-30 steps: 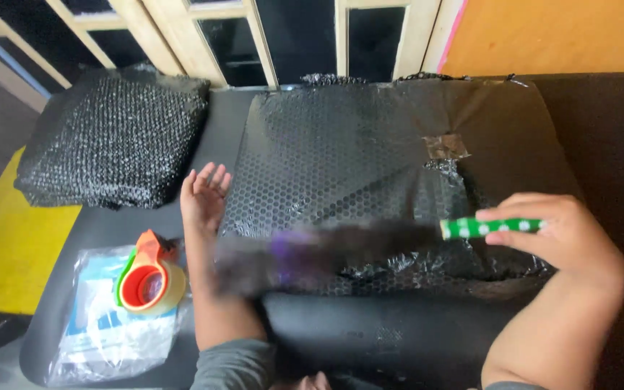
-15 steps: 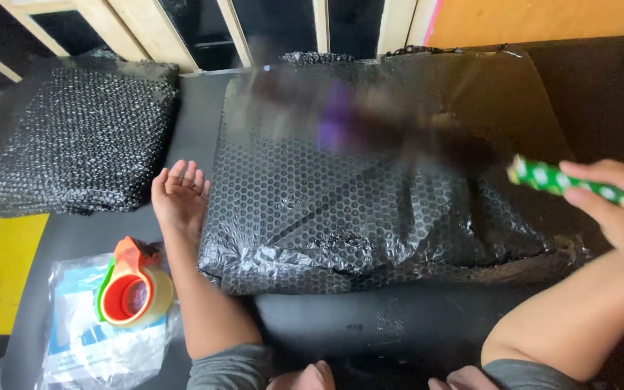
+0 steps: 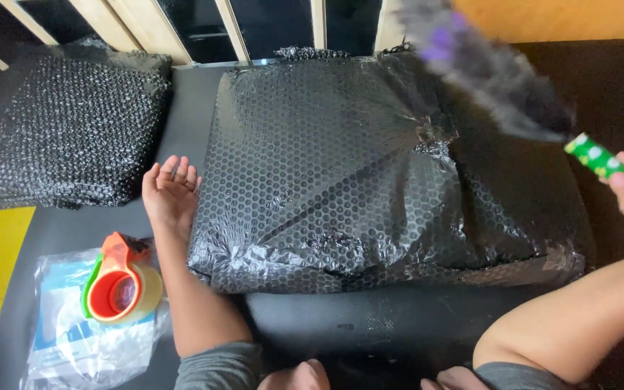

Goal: Wrapping an item in black bubble wrap, securing it with tape, and dusting the finished package.

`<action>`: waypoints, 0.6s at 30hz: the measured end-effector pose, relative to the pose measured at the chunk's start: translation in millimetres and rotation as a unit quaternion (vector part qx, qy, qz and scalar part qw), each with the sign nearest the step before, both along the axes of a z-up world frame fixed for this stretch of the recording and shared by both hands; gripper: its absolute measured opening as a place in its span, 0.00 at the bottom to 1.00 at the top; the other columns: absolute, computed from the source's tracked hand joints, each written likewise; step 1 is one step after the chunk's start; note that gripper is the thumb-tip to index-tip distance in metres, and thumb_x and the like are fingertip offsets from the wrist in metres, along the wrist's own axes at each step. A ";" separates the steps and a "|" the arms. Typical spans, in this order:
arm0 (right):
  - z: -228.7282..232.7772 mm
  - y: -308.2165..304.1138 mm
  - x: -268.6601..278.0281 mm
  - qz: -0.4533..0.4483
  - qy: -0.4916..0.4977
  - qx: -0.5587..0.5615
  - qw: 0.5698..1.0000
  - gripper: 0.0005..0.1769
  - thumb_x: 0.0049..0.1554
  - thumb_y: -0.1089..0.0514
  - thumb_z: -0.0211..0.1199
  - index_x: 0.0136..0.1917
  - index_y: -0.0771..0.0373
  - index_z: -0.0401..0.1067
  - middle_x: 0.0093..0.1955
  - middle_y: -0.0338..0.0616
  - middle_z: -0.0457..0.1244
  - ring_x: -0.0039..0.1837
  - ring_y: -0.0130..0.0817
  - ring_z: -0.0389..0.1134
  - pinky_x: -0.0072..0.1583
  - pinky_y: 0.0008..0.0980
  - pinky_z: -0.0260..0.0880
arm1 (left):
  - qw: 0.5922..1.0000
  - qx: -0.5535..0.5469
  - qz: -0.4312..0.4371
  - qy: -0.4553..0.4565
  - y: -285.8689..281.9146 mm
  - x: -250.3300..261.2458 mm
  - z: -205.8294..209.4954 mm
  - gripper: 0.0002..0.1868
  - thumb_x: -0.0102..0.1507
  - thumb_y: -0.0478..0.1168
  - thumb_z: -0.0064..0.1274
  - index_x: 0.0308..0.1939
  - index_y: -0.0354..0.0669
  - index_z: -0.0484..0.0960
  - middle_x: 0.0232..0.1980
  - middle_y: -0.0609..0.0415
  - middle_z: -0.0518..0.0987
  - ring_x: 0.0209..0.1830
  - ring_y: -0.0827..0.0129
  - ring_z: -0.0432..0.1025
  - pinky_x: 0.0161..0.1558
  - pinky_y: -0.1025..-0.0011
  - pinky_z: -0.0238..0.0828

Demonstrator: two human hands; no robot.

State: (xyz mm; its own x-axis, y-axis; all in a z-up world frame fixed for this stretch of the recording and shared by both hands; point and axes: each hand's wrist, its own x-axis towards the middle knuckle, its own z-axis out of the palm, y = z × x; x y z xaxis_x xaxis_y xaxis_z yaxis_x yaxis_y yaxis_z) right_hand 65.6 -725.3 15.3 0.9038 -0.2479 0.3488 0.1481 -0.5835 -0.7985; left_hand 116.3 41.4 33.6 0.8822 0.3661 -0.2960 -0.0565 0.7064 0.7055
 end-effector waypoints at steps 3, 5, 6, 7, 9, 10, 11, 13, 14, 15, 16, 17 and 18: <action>-22.6 -33.6 -5.5 0.078 0.068 0.047 0.994 0.26 0.69 0.52 0.57 0.77 0.61 0.67 0.65 0.44 0.56 0.44 0.27 0.54 0.42 0.19 0.52 | 1.000 0.001 -0.008 -0.009 0.4 0.7 -0.4 0.14 0.64 0.53 0.48 0.39 0.53 0.85 0.44 0.57 0.85 0.41 0.68 0.77 0.51 0.69 0.69; 2.9 -14.5 -13.0 0.131 0.054 -0.005 0.990 0.23 0.62 0.60 0.62 0.70 0.64 0.71 0.65 0.49 0.62 0.53 0.31 0.61 0.55 0.22 0.58 | 1.000 0.002 -0.006 -0.006 -0.4 0.1 0.1 0.14 0.63 0.54 0.48 0.39 0.53 0.85 0.44 0.57 0.85 0.42 0.68 0.77 0.52 0.69 0.69; 15.2 -4.4 -17.2 0.184 0.040 -0.056 0.981 0.22 0.55 0.68 0.67 0.63 0.67 0.76 0.64 0.54 0.68 0.62 0.35 0.68 0.67 0.26 0.65 | 1.000 0.003 -0.004 -0.003 -0.3 0.0 0.9 0.14 0.63 0.54 0.49 0.38 0.53 0.85 0.44 0.57 0.85 0.42 0.68 0.77 0.53 0.70 0.69; 27.5 8.1 -17.6 0.183 0.040 -0.055 0.981 0.22 0.55 0.68 0.67 0.63 0.67 0.76 0.64 0.54 0.68 0.62 0.35 0.68 0.67 0.26 0.65 | 1.000 0.003 -0.005 -0.002 0.0 1.6 0.8 0.14 0.63 0.54 0.49 0.38 0.53 0.85 0.44 0.57 0.85 0.42 0.68 0.77 0.53 0.70 0.69; 50.3 33.9 -22.5 0.091 0.136 -0.065 0.984 0.19 0.64 0.64 0.64 0.68 0.60 0.76 0.56 0.47 0.69 0.52 0.32 0.63 0.52 0.23 0.55 | 1.000 -0.010 -0.002 -0.006 1.3 1.0 -1.0 0.14 0.62 0.53 0.50 0.39 0.52 0.86 0.44 0.55 0.85 0.41 0.66 0.77 0.51 0.70 0.70; 44.2 35.0 -14.9 0.091 0.136 -0.065 0.984 0.19 0.64 0.64 0.64 0.68 0.60 0.76 0.56 0.47 0.69 0.52 0.32 0.63 0.52 0.23 0.55 | 1.000 -0.009 -0.002 -0.007 1.1 0.6 -1.1 0.14 0.62 0.53 0.50 0.39 0.52 0.86 0.44 0.55 0.85 0.41 0.66 0.77 0.51 0.70 0.70; 38.6 36.2 -7.4 0.041 0.110 -0.040 0.992 0.18 0.69 0.62 0.63 0.72 0.57 0.75 0.46 0.44 0.62 0.43 0.27 0.56 0.44 0.23 0.50 | 1.000 -0.009 -0.005 -0.013 1.0 0.1 -0.8 0.14 0.63 0.52 0.49 0.39 0.51 0.86 0.44 0.55 0.85 0.41 0.66 0.77 0.50 0.70 0.71; 26.9 34.0 5.9 -0.011 0.082 -0.015 0.996 0.17 0.75 0.61 0.61 0.75 0.55 0.73 0.35 0.41 0.56 0.35 0.23 0.49 0.36 0.24 0.44 | 1.000 -0.010 -0.009 -0.022 0.1 0.1 0.4 0.15 0.63 0.52 0.49 0.38 0.51 0.87 0.44 0.55 0.86 0.41 0.66 0.78 0.50 0.70 0.71; 20.9 30.8 12.2 -0.038 0.040 -0.014 0.998 0.17 0.76 0.60 0.61 0.77 0.54 0.72 0.47 0.41 0.59 0.37 0.23 0.50 0.38 0.24 0.48 | 1.000 -0.011 -0.007 -0.019 -0.5 -0.3 0.9 0.15 0.63 0.52 0.49 0.38 0.51 0.87 0.44 0.55 0.86 0.41 0.66 0.77 0.50 0.70 0.71; 14.9 27.6 18.9 -0.065 -0.002 -0.012 0.998 0.18 0.77 0.59 0.61 0.78 0.54 0.72 0.60 0.41 0.62 0.40 0.23 0.51 0.40 0.25 0.51 | 1.000 -0.013 -0.004 -0.016 -1.1 -0.4 1.3 0.15 0.63 0.52 0.49 0.38 0.52 0.87 0.44 0.55 0.85 0.41 0.67 0.77 0.50 0.70 0.71; 8.4 17.5 15.4 -0.065 -0.002 -0.013 0.998 0.18 0.77 0.59 0.61 0.78 0.54 0.72 0.60 0.41 0.62 0.40 0.23 0.51 0.40 0.25 0.51 | 1.000 -0.013 -0.004 -0.017 -0.7 -0.1 0.8 0.15 0.63 0.52 0.49 0.38 0.52 0.87 0.44 0.55 0.85 0.41 0.67 0.77 0.50 0.70 0.71; 1.9 7.5 12.1 -0.043 -0.010 -0.001 0.999 0.18 0.79 0.57 0.59 0.80 0.53 0.69 0.64 0.43 0.62 0.49 0.25 0.56 0.45 0.25 0.52 | 1.000 -0.013 -0.004 -0.014 -0.3 0.4 0.1 0.14 0.63 0.52 0.49 0.38 0.52 0.87 0.44 0.55 0.85 0.40 0.67 0.77 0.49 0.70 0.71; -3.9 -2.5 10.0 -0.020 -0.019 0.010 1.000 0.19 0.80 0.54 0.56 0.82 0.53 0.67 0.69 0.44 0.62 0.58 0.27 0.61 0.50 0.25 0.53 | 1.000 -0.012 -0.002 -0.012 0.3 0.5 -0.5 0.14 0.63 0.52 0.49 0.38 0.52 0.87 0.44 0.55 0.86 0.40 0.67 0.77 0.49 0.70 0.71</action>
